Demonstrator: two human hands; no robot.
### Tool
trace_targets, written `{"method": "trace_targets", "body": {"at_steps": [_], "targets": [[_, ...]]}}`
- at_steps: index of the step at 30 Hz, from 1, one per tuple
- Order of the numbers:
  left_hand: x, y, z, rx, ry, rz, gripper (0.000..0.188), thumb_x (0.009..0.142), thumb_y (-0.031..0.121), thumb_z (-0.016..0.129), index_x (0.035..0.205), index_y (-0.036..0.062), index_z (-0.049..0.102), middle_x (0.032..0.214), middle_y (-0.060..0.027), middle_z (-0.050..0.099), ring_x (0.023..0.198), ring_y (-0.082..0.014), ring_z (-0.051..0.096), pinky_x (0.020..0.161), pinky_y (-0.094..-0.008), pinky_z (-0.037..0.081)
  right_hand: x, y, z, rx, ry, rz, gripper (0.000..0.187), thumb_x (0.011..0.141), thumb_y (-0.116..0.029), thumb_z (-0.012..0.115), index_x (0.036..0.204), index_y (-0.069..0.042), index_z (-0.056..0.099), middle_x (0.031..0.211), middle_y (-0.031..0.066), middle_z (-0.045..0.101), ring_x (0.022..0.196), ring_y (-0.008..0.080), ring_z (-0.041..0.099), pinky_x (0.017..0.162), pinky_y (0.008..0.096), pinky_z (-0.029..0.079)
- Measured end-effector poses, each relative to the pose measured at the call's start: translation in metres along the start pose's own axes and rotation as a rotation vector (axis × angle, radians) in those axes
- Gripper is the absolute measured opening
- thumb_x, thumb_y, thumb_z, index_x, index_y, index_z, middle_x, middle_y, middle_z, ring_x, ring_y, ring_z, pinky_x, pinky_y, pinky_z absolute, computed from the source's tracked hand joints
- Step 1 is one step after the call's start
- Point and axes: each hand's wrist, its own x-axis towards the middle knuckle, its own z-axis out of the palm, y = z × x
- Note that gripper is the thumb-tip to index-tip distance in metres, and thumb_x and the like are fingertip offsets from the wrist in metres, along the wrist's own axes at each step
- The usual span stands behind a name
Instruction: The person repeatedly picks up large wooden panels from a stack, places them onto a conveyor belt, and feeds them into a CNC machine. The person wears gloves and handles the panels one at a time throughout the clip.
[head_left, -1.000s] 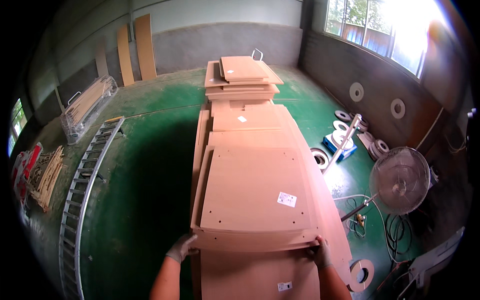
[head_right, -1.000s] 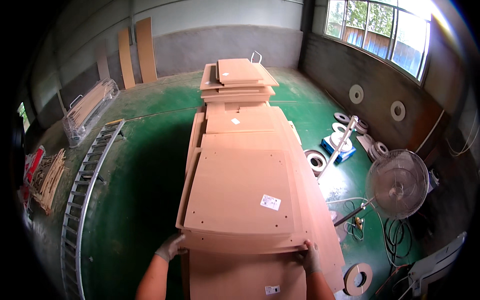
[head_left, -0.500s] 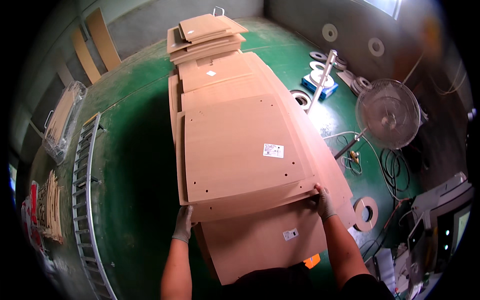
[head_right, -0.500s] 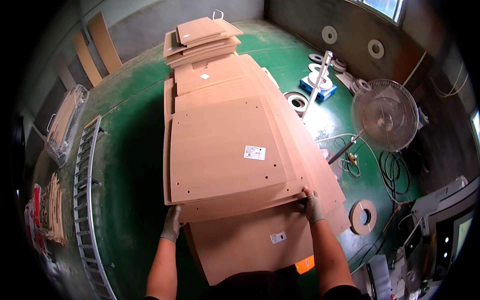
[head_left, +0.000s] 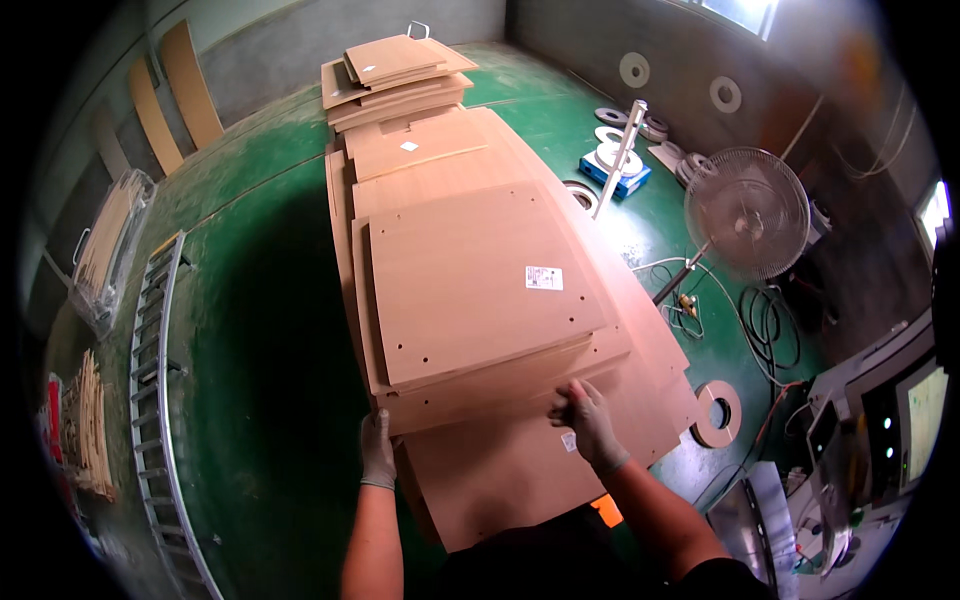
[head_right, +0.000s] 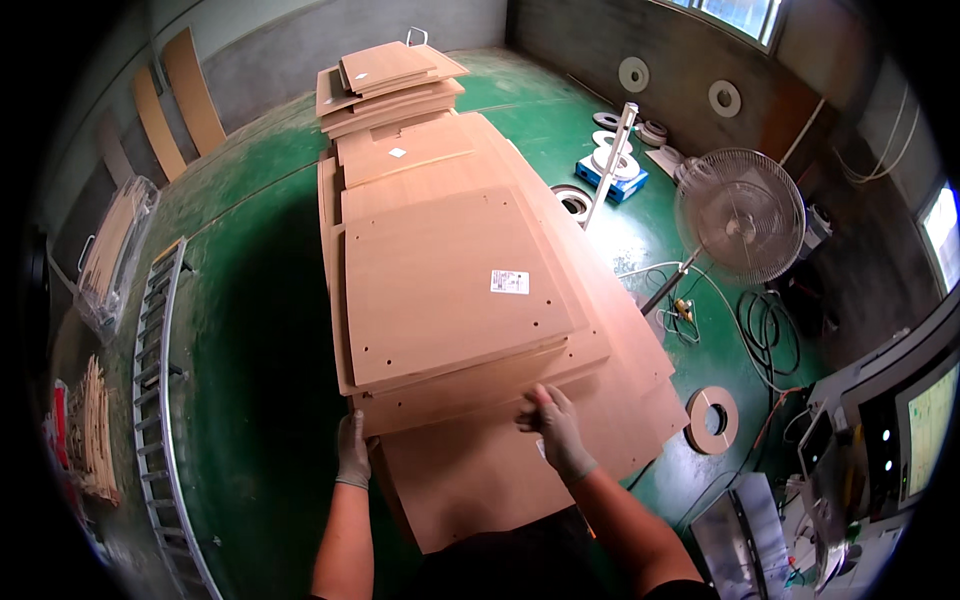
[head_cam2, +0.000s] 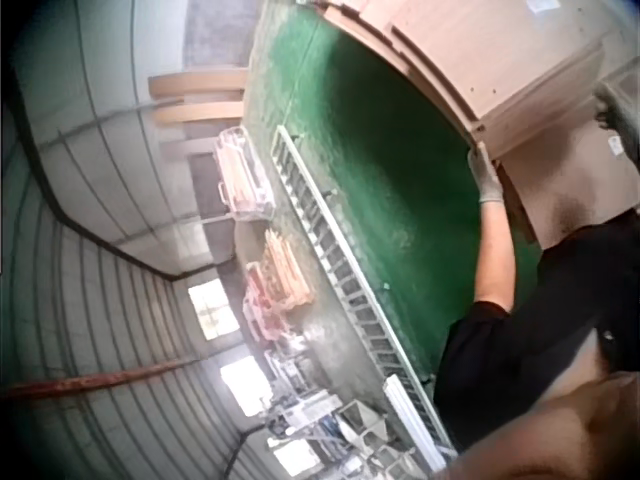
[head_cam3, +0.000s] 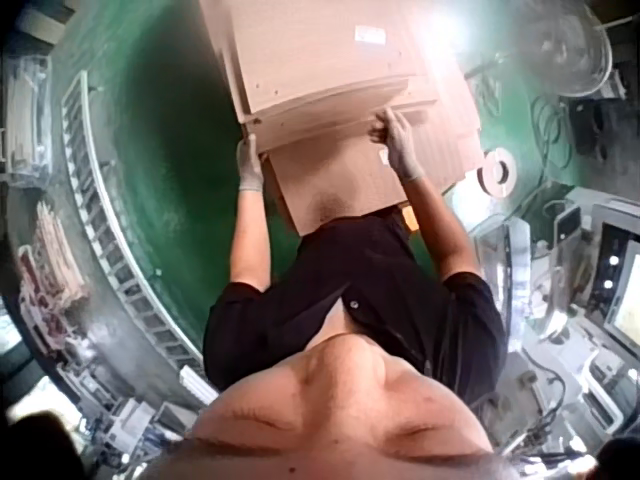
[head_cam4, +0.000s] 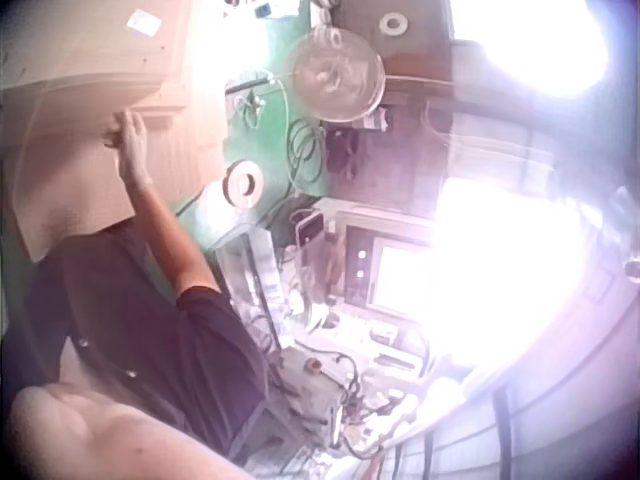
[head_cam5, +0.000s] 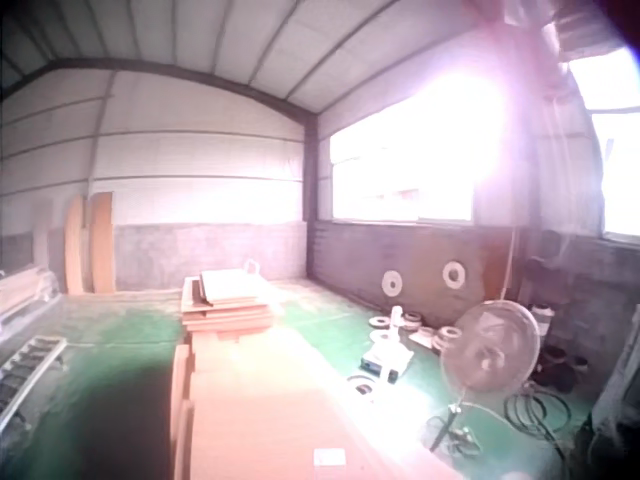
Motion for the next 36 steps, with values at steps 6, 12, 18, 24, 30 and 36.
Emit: {"method": "trace_targets", "body": {"at_steps": [6,12,18,24,30,36], "targets": [[-0.003,-0.027,-0.015,-0.019,-0.083,0.046,0.06,0.1,0.059,0.061,0.134,0.0099,0.052,0.119,-0.0007,0.059,0.1,-0.0134,0.057,0.091,-0.0374,0.05,0.015,-0.07,0.097,-0.031,-0.045,0.172,0.051,0.101,-0.055,0.061,0.105,-0.004,0.065,0.082,0.01,0.066,0.063,0.0209,0.064,0.057,0.0322,0.053],[-0.014,-0.031,-0.016,0.014,0.03,0.071,0.055,0.103,0.051,0.06,0.134,0.0063,0.051,0.118,-0.003,0.06,0.104,-0.0169,0.058,0.097,-0.0356,0.046,0.023,-0.079,0.091,-0.069,-0.096,0.168,0.036,0.105,-0.043,0.06,0.099,-0.008,0.066,0.08,0.0084,0.065,0.058,0.0161,0.057,0.05,0.0298,0.043],[-0.025,-0.033,-0.011,-0.063,0.251,0.359,0.048,0.106,0.028,0.057,0.143,-0.0019,0.047,0.142,-0.0141,0.051,0.135,-0.0258,0.048,0.114,-0.0392,0.038,0.016,-0.068,0.071,-0.017,-0.009,0.085,0.034,0.102,-0.044,0.063,0.096,-0.011,0.065,0.079,0.0074,0.066,0.066,0.0187,0.064,0.059,0.0315,0.051],[-0.056,-0.024,-0.011,0.169,0.169,0.387,0.052,0.106,0.024,0.057,0.148,-0.0041,0.044,0.151,-0.0169,0.045,0.139,-0.03,0.045,0.118,-0.0401,0.034,-0.054,-0.045,-0.017,0.333,0.08,-0.177,0.029,0.1,-0.04,0.064,0.11,-0.014,0.066,0.101,0.0023,0.07,0.09,0.0177,0.07,0.083,0.0378,0.058],[-0.044,-0.032,0.013,0.098,0.228,0.327,0.055,0.104,0.019,0.058,0.149,-0.0053,0.04,0.148,-0.0183,0.047,0.131,-0.0304,0.05,0.115,-0.0418,0.038,-0.119,-0.033,-0.094,0.571,0.127,-0.3,0.039,0.104,-0.031,0.058,0.132,-0.003,0.058,0.124,0.0097,0.068,0.113,0.0215,0.067,0.098,0.0391,0.055],[-0.05,-0.045,0.048,0.006,0.213,0.274,0.055,0.101,0.029,0.057,0.146,-0.0002,0.043,0.136,-0.0148,0.054,0.12,-0.0278,0.055,0.105,-0.0406,0.047,-0.224,-0.008,-0.2,0.421,0.204,-0.418,0.042,0.11,-0.028,0.047,0.14,0.001,0.053,0.132,0.0128,0.064,0.115,0.0201,0.064,0.1,0.0368,0.053]]}}
